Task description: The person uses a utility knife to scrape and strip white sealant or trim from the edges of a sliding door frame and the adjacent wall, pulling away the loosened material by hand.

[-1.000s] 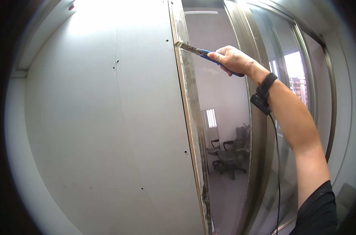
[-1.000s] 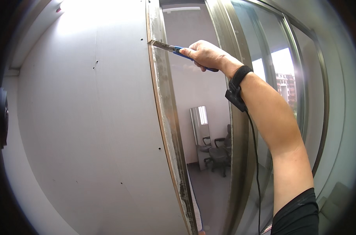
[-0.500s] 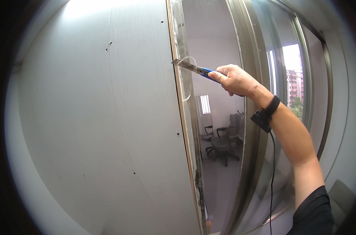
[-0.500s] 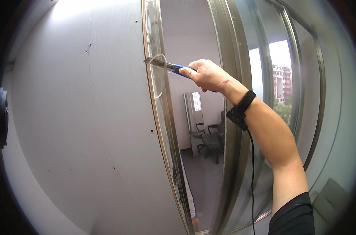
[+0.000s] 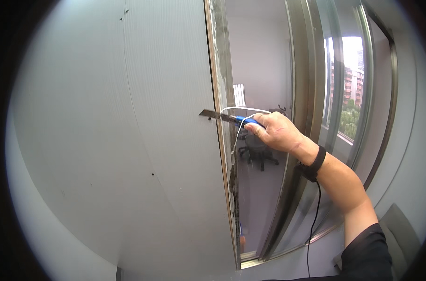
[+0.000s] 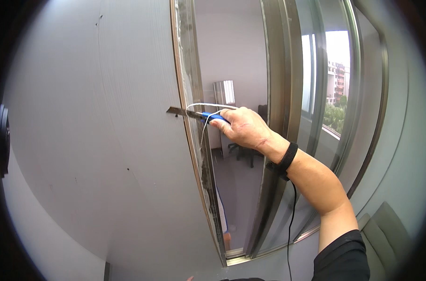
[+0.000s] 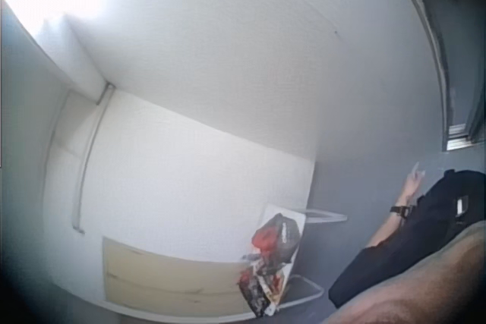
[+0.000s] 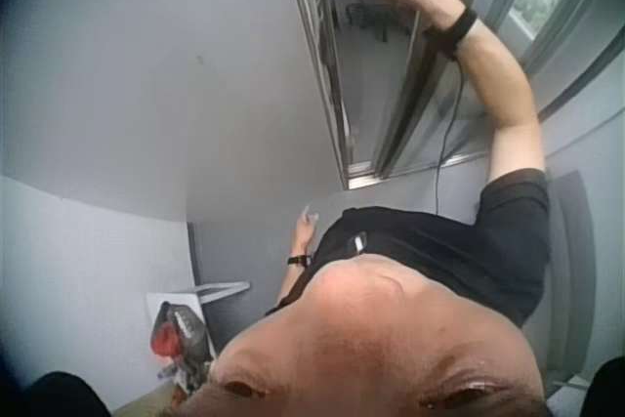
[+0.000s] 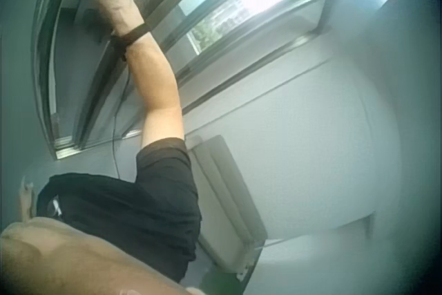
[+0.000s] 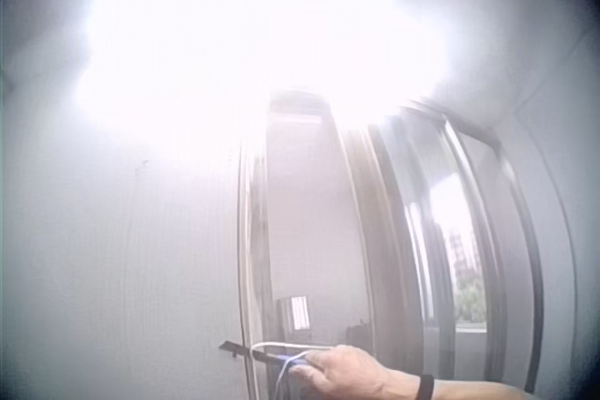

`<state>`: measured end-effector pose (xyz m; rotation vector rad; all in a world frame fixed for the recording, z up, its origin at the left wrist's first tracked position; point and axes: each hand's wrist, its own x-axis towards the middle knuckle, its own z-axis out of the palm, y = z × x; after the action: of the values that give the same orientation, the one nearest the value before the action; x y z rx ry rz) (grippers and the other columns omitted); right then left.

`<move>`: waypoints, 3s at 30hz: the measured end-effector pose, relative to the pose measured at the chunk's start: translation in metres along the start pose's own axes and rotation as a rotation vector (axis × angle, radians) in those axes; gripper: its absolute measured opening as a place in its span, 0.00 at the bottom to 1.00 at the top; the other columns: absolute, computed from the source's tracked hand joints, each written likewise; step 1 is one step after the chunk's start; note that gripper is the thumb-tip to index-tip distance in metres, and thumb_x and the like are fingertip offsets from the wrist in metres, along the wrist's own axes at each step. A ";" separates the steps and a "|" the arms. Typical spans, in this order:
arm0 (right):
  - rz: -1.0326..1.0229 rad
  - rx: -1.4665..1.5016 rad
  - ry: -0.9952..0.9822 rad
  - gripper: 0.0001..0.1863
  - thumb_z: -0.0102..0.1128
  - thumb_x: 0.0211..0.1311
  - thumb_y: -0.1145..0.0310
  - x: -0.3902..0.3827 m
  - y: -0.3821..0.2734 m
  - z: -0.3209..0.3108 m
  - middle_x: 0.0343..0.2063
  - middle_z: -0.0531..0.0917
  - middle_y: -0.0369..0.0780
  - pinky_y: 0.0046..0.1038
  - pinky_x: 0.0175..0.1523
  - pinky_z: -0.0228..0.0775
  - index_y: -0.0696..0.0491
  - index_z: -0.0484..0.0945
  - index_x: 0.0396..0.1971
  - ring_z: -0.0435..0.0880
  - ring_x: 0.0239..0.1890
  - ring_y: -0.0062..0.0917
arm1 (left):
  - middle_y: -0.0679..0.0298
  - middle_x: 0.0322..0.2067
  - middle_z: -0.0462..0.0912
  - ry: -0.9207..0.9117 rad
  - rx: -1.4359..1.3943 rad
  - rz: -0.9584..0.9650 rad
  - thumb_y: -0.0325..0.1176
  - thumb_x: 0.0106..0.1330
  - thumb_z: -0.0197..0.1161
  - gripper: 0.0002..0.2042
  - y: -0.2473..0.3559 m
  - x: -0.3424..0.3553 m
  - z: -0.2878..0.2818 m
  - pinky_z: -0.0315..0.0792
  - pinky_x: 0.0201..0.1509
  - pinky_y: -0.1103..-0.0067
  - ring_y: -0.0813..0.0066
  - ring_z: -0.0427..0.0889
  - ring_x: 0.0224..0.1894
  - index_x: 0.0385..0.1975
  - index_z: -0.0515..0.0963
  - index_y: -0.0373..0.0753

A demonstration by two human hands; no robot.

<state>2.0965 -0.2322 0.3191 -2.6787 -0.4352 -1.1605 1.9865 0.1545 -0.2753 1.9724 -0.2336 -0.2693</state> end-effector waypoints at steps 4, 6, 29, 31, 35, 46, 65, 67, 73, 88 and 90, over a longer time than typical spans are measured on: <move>0.072 0.086 0.034 0.19 0.58 0.64 0.55 -0.016 -0.002 0.004 0.19 0.79 0.50 0.42 0.32 0.69 0.58 0.79 0.26 0.77 0.25 0.48 | 0.60 0.28 0.77 0.013 0.166 -0.025 0.40 0.66 0.61 0.26 0.027 -0.021 -0.009 0.72 0.39 0.77 0.76 0.72 0.31 0.61 0.67 0.34; 0.067 0.031 -0.044 0.20 0.58 0.64 0.54 -0.021 -0.004 0.012 0.19 0.78 0.50 0.42 0.32 0.69 0.58 0.78 0.26 0.78 0.25 0.48 | 0.66 0.25 0.73 0.105 -0.073 0.085 0.38 0.67 0.61 0.25 0.028 -0.029 -0.006 0.69 0.34 0.79 0.78 0.68 0.28 0.61 0.68 0.33; -0.006 0.037 0.117 0.20 0.60 0.64 0.55 -0.078 0.017 0.055 0.14 0.74 0.49 0.43 0.25 0.68 0.56 0.72 0.21 0.77 0.20 0.48 | 0.65 0.28 0.82 0.134 -0.149 -0.449 0.36 0.64 0.63 0.29 0.023 -0.166 0.124 0.74 0.37 0.80 0.80 0.79 0.28 0.61 0.64 0.27; 0.071 0.110 0.087 0.20 0.60 0.64 0.55 -0.082 0.017 0.055 0.14 0.75 0.49 0.42 0.25 0.68 0.56 0.73 0.22 0.77 0.20 0.48 | 0.65 0.28 0.82 0.146 -0.156 -0.427 0.35 0.63 0.63 0.29 0.009 -0.173 0.132 0.74 0.37 0.80 0.80 0.79 0.28 0.61 0.64 0.27; 0.052 0.116 0.114 0.19 0.59 0.65 0.55 -0.067 0.011 0.033 0.16 0.77 0.50 0.41 0.27 0.69 0.56 0.77 0.23 0.78 0.21 0.48 | 0.66 0.27 0.81 0.148 -0.137 -0.411 0.34 0.63 0.63 0.28 0.017 -0.174 0.131 0.73 0.36 0.80 0.81 0.78 0.28 0.61 0.65 0.27; -0.044 0.000 -0.074 0.20 0.59 0.63 0.52 -0.130 0.027 0.110 0.13 0.76 0.48 0.43 0.25 0.71 0.54 0.74 0.22 0.79 0.20 0.47 | 0.65 0.28 0.81 0.187 -0.124 -0.421 0.34 0.64 0.62 0.28 0.027 -0.158 0.118 0.74 0.35 0.80 0.80 0.77 0.27 0.61 0.65 0.27; 0.011 0.085 -0.159 0.19 0.62 0.60 0.55 -0.195 0.031 0.204 0.14 0.75 0.47 0.42 0.24 0.68 0.54 0.71 0.21 0.77 0.20 0.47 | 0.60 0.31 0.84 0.121 -0.082 -0.555 0.40 0.63 0.63 0.28 0.010 -0.154 0.121 0.75 0.42 0.74 0.68 0.83 0.33 0.60 0.68 0.31; 0.029 0.103 -0.204 0.18 0.62 0.61 0.56 -0.212 0.026 0.224 0.14 0.75 0.47 0.42 0.24 0.68 0.54 0.71 0.21 0.77 0.20 0.46 | 0.61 0.30 0.84 0.102 -0.092 -0.576 0.40 0.63 0.63 0.28 -0.005 -0.151 0.122 0.75 0.42 0.74 0.68 0.83 0.32 0.60 0.68 0.31; 0.069 0.038 -0.343 0.16 0.62 0.61 0.58 -0.260 0.022 0.280 0.15 0.77 0.44 0.41 0.24 0.69 0.53 0.73 0.22 0.77 0.20 0.44 | 0.61 0.29 0.84 0.075 -0.023 -0.493 0.39 0.63 0.62 0.27 -0.055 -0.124 0.115 0.75 0.41 0.74 0.68 0.83 0.32 0.59 0.68 0.31; 0.069 -0.070 -0.214 0.15 0.62 0.60 0.57 -0.485 0.041 0.467 0.14 0.76 0.42 0.37 0.27 0.67 0.52 0.72 0.24 0.76 0.18 0.40 | 0.64 0.31 0.79 0.093 -0.099 -0.394 0.34 0.64 0.62 0.27 -0.300 -0.049 0.159 0.73 0.38 0.80 0.78 0.76 0.30 0.60 0.66 0.25; 0.097 -0.032 -0.176 0.16 0.65 0.59 0.59 -0.511 0.042 0.493 0.13 0.74 0.44 0.38 0.25 0.66 0.53 0.72 0.23 0.75 0.17 0.42 | 0.65 0.31 0.77 0.122 -0.252 -0.320 0.30 0.66 0.59 0.27 -0.321 -0.046 0.164 0.72 0.38 0.82 0.80 0.76 0.31 0.62 0.62 0.26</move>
<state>2.1131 -0.2281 -0.3914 -2.8067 -0.3109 -0.9173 1.9078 0.1531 -0.6306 1.7621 0.1894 -0.3645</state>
